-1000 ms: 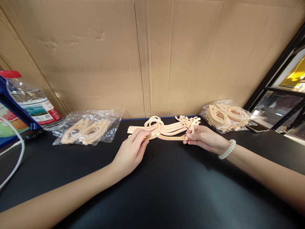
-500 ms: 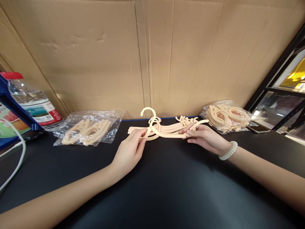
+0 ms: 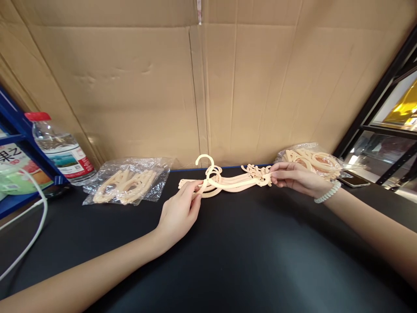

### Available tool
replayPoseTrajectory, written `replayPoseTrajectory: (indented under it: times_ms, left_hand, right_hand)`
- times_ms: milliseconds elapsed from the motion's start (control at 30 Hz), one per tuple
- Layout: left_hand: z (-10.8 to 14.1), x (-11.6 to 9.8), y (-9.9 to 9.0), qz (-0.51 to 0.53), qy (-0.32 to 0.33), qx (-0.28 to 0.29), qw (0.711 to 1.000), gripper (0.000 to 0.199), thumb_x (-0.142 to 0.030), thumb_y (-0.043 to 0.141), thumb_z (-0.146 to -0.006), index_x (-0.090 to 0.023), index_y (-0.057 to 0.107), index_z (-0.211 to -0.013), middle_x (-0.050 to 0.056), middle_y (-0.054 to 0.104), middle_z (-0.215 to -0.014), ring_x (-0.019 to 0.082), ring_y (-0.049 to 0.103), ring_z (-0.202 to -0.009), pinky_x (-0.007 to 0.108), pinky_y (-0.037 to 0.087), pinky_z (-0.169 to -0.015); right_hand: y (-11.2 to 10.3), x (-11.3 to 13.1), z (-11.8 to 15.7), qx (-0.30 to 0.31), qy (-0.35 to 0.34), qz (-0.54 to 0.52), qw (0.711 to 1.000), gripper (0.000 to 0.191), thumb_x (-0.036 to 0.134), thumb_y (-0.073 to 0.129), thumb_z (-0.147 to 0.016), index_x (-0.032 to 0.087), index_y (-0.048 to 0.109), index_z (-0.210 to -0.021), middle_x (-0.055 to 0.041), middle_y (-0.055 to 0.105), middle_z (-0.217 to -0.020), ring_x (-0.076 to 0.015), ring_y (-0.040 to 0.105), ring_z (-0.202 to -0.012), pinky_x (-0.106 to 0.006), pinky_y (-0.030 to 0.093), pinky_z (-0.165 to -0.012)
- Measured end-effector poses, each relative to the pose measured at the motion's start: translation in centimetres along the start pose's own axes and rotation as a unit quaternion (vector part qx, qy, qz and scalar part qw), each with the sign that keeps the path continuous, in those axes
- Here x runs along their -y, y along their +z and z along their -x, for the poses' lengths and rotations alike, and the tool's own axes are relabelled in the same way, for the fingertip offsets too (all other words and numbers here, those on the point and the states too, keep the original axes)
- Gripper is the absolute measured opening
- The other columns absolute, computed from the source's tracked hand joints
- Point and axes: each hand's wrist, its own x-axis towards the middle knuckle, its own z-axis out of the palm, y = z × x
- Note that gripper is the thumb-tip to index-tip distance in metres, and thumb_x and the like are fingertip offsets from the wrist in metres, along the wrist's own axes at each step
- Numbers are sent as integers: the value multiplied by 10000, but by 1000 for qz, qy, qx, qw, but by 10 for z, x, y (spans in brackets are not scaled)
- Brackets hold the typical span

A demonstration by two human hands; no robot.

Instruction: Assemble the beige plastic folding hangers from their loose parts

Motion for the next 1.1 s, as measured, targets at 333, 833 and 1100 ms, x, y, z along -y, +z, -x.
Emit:
replayPoseTrajectory:
  times_ms: [333, 833, 1100]
  left_hand:
    - [7, -18, -11, -108, 134, 38, 984, 71, -173, 488, -816, -213, 521, -864, 10, 637, -825, 204, 603, -778, 336, 438, -703]
    - [10, -32, -26, -215, 176, 152, 948, 99, -167, 469, -806, -188, 503, -716, 50, 612, -799, 221, 598, -742, 365, 472, -673]
    - [7, -34, -37, -198, 128, 178, 955, 235, -390, 517, -869, -178, 611, -911, 85, 650, -969, 275, 633, -903, 408, 507, -768]
  right_hand:
    - [-1, 18, 7, 181, 33, 251, 950, 269, 422, 736, -728, 164, 661, -739, -2, 637, -714, -137, 541, -656, -273, 374, -605]
    - [-7, 18, 9, 253, 54, 355, 898, 287, 436, 687, -740, 152, 653, -719, 13, 581, -595, -111, 495, -531, -256, 383, -546]
    - [12, 13, 8, 106, -63, 412, 903, 348, 476, 591, -828, 163, 672, -956, -75, 696, -902, -214, 636, -804, -328, 502, -699]
